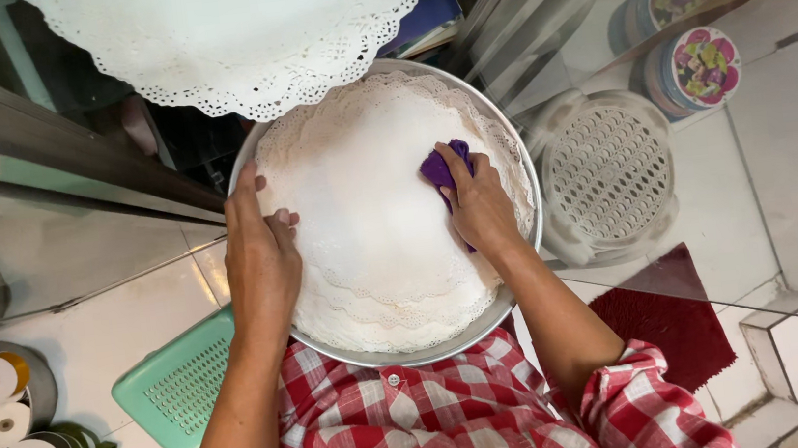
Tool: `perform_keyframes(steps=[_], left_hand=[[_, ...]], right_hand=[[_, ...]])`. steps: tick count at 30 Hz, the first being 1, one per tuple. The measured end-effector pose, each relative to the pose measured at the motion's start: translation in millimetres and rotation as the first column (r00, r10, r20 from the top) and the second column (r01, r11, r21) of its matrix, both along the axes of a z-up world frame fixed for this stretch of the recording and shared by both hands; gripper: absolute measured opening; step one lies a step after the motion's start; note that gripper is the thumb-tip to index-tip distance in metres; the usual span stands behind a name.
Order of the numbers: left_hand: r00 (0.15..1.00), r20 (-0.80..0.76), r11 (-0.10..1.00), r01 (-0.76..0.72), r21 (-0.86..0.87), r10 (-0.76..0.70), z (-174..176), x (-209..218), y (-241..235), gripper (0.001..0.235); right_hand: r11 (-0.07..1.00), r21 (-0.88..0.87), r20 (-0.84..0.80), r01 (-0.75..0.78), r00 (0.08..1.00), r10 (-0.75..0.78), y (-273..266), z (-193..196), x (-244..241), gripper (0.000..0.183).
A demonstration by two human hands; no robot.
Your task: The person wipes a stack of white lace dishcloths with a purple cloth. They repeatedly lift the top cloth, wipe the surface of the one below, and place it back down. The person continues this process for the entire duration of the clip.
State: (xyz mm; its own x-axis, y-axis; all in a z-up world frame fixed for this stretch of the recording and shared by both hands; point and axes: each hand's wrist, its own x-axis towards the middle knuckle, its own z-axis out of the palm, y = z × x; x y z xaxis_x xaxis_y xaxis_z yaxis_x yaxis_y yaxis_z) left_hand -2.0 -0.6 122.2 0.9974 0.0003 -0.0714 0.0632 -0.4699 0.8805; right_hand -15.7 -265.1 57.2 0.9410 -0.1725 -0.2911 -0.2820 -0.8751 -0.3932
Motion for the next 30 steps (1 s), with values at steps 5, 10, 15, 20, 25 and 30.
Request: perform_keyframes(steps=[5, 10, 15, 20, 25, 30], left_hand=[[0.993, -0.096, 0.996, -0.059, 0.062, 0.064, -15, -2, 4, 0.053], [0.989, -0.128, 0.983, -0.05, 0.179, 0.074, -26, 0, 10, 0.053], [0.983, -0.172, 0.978, -0.025, 0.207, 0.062, -41, 0, 10, 0.054], [0.981, -0.175, 0.993, -0.068, 0.102, 0.085, -41, -2, 8, 0.051], [0.982, -0.175, 0.995, -0.067, 0.073, 0.078, -42, 0, 9, 0.051], [0.969, -0.247, 0.992, 0.01, 0.126, 0.021, -40, 4, 0, 0.06]], right_hand=[[1.0, 0.025, 0.021, 0.018, 1.0, -0.019, -3, -9, -2, 0.058], [0.999, 0.032, 0.015, 0.04, 0.999, -0.041, -2, -10, -1, 0.057], [0.996, 0.067, 0.008, 0.06, 0.998, -0.061, -4, -11, 0, 0.058], [0.996, 0.06, 0.002, 0.063, 0.998, -0.063, -6, -16, 0, 0.058], [0.996, 0.054, -0.006, 0.072, 0.997, -0.072, -6, -17, 1, 0.058], [0.993, 0.088, -0.002, 0.077, 0.997, -0.077, -6, -15, 0, 0.058]])
